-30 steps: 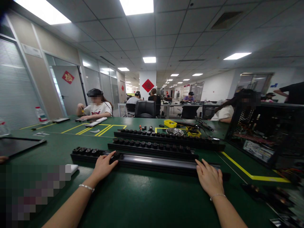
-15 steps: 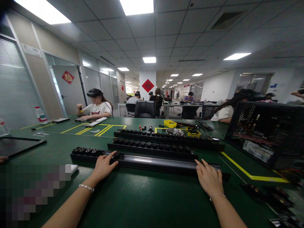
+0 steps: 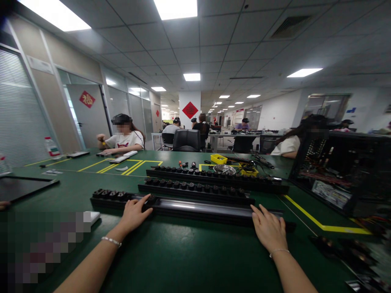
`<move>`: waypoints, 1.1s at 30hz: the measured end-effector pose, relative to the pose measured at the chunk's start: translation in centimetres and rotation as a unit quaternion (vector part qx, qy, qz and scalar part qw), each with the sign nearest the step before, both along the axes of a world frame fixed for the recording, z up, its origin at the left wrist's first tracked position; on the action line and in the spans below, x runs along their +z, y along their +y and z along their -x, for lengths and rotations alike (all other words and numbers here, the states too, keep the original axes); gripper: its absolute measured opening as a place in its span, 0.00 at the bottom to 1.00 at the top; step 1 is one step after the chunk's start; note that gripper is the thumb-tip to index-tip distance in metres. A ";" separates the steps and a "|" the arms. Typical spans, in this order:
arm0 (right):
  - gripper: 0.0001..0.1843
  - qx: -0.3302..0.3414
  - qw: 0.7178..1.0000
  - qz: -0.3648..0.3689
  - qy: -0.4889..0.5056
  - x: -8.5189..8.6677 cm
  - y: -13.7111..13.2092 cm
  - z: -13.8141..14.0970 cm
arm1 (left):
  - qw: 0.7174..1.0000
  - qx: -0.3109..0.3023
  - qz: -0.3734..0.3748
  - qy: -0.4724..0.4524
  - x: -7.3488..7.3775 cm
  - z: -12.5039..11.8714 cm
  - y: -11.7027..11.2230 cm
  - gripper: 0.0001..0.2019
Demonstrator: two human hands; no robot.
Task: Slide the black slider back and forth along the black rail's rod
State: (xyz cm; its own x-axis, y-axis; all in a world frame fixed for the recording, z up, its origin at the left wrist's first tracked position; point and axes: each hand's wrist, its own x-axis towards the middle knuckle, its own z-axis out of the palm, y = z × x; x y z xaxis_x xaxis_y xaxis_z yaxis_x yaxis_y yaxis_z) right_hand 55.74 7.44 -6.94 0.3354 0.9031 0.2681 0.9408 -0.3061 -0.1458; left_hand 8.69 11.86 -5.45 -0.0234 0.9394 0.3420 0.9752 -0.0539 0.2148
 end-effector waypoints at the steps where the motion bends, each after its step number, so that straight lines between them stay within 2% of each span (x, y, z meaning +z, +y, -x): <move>1: 0.32 0.000 1.000 0.000 0.000 0.0 0.0 0.0 | 1.000 0.000 0.001 -0.001 0.0 0.0 0.0 0.29; 27: 0.32 0.002 1.000 -0.004 0.008 0.3 -0.2 0.3 | 1.000 -0.014 0.015 0.005 0.2 -0.1 -0.3 0.30; 33: 0.33 -0.001 1.000 0.005 0.015 0.5 -0.2 0.4 | 1.000 -0.021 0.004 0.005 -0.3 -0.2 -0.2 0.31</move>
